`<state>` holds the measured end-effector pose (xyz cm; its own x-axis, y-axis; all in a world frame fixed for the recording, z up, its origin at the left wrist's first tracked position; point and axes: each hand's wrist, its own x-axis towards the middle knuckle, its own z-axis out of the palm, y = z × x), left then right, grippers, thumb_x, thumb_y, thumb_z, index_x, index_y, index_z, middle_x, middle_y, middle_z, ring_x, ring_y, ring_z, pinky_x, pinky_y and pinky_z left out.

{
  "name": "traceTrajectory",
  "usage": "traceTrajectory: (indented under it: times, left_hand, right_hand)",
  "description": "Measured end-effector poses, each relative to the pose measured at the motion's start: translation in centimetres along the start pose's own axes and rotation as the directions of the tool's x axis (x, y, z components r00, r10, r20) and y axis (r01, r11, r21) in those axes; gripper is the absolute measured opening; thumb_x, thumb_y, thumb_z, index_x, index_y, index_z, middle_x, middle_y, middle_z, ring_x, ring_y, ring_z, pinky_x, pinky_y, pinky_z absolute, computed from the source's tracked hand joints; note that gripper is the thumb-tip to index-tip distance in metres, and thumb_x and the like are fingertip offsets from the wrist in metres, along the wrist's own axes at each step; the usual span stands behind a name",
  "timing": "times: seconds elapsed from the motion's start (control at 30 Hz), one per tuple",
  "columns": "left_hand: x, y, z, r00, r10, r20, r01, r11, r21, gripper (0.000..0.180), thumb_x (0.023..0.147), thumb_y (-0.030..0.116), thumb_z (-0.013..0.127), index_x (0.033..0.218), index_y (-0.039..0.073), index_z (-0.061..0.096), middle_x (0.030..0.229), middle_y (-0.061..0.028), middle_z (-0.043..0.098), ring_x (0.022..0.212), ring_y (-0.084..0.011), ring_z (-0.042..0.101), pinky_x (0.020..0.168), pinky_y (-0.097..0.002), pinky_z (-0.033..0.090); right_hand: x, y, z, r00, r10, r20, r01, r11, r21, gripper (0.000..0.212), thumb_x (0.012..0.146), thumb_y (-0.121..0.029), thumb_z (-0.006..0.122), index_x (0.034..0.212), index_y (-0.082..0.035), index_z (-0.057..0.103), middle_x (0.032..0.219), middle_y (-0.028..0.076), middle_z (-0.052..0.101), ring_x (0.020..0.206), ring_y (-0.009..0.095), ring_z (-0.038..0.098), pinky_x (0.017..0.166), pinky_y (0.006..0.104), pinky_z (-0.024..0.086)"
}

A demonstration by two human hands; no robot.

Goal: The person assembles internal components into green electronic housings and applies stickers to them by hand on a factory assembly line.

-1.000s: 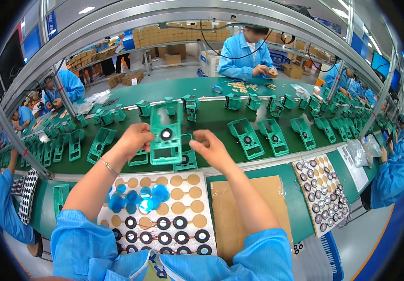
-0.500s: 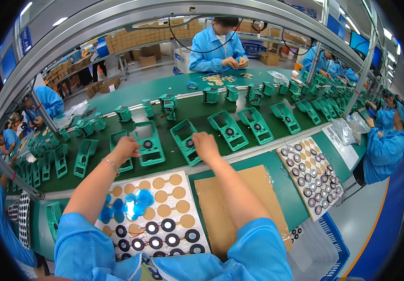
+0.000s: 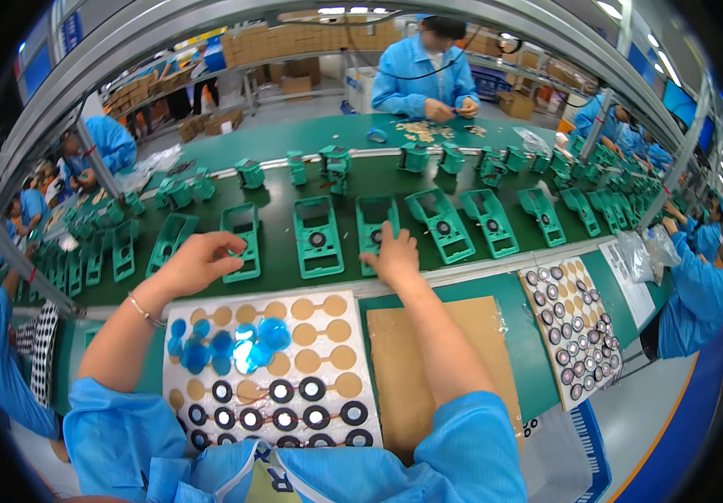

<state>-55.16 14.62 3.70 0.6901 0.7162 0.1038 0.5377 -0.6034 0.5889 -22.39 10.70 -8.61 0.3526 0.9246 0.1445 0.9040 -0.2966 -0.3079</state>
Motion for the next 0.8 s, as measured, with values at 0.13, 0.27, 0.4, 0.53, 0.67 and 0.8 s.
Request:
traceTrajectory:
  times: [0.13, 0.27, 0.4, 0.53, 0.67, 0.8]
  left_hand:
    - [-4.6, 2.3, -1.2, 0.996, 0.066, -0.064, -0.063, 0.997, 0.052, 0.024, 0.079, 0.009, 0.062, 0.101, 0.000, 0.060, 0.089, -0.0105, 0.060, 0.072, -0.0172, 0.058, 0.067, -0.0292, 0.048]
    - [-8.0, 2.3, 1.0, 0.948, 0.286, 0.141, -0.306, 0.941, 0.146, 0.016, 0.077, 0.012, 0.064, 0.091, 0.005, 0.061, 0.089, -0.0096, 0.061, 0.089, -0.0261, 0.056, 0.074, -0.0346, 0.048]
    - [-10.4, 3.7, 5.2, 0.880, 0.446, 0.163, -0.471, 0.864, 0.178, 0.017, 0.075, 0.015, 0.065, 0.086, 0.004, 0.060, 0.087, -0.0080, 0.058, 0.084, -0.0248, 0.054, 0.073, -0.0334, 0.047]
    - [-10.0, 5.3, 7.2, 0.812, 0.536, 0.229, -0.579, 0.787, 0.212, 0.013, 0.071, 0.013, 0.061, 0.076, 0.002, 0.058, 0.085, -0.0085, 0.052, 0.082, -0.0243, 0.052, 0.073, -0.0343, 0.045]
    - [-9.7, 5.8, 8.8, 0.752, 0.614, 0.239, -0.647, 0.619, 0.446, 0.015, 0.066, 0.013, 0.059, 0.077, 0.004, 0.057, 0.082, -0.0065, 0.051, 0.079, -0.0208, 0.050, 0.068, -0.0304, 0.043]
    - [-10.3, 7.0, 9.2, 0.726, 0.643, 0.244, -0.646, 0.516, 0.562, 0.012, 0.064, 0.014, 0.057, 0.070, 0.003, 0.057, 0.077, -0.0063, 0.050, 0.080, -0.0213, 0.050, 0.068, -0.0296, 0.041]
  right_hand:
    - [1.4, 2.9, 1.4, 0.946, -0.073, -0.315, 0.083, 0.996, 0.019, 0.071, 0.078, -0.030, 0.065, 0.134, -0.003, 0.030, 0.125, 0.030, 0.037, 0.105, 0.045, 0.042, 0.091, 0.0462, 0.038]
    - [0.3, -0.3, -1.1, 0.834, -0.212, -0.509, 0.275, 0.960, 0.050, 0.056, 0.077, -0.021, 0.065, 0.124, -0.002, 0.042, 0.118, 0.025, 0.044, 0.103, 0.041, 0.044, 0.088, 0.0455, 0.038]
    - [-4.3, -7.1, -5.9, 0.729, -0.420, -0.541, 0.635, 0.712, 0.302, 0.031, 0.076, -0.009, 0.063, 0.106, -0.004, 0.055, 0.109, 0.015, 0.053, 0.098, 0.034, 0.048, 0.084, 0.0417, 0.040]
    - [-8.1, -10.3, -7.5, 0.669, -0.496, -0.553, 0.731, 0.574, 0.369, 0.021, 0.076, -0.004, 0.063, 0.096, -0.006, 0.059, 0.102, 0.011, 0.056, 0.094, 0.029, 0.049, 0.082, 0.0376, 0.040]
    - [-9.7, -11.2, -8.4, 0.613, -0.564, -0.553, 0.783, 0.528, 0.330, 0.017, 0.073, -0.001, 0.063, 0.090, -0.005, 0.061, 0.096, 0.009, 0.057, 0.091, 0.028, 0.050, 0.080, 0.0367, 0.041]
    - [-9.9, -11.5, -8.4, 0.577, -0.605, -0.549, 0.816, 0.452, 0.359, 0.014, 0.073, 0.000, 0.063, 0.086, -0.004, 0.061, 0.095, 0.009, 0.056, 0.089, 0.027, 0.050, 0.079, 0.0364, 0.042]
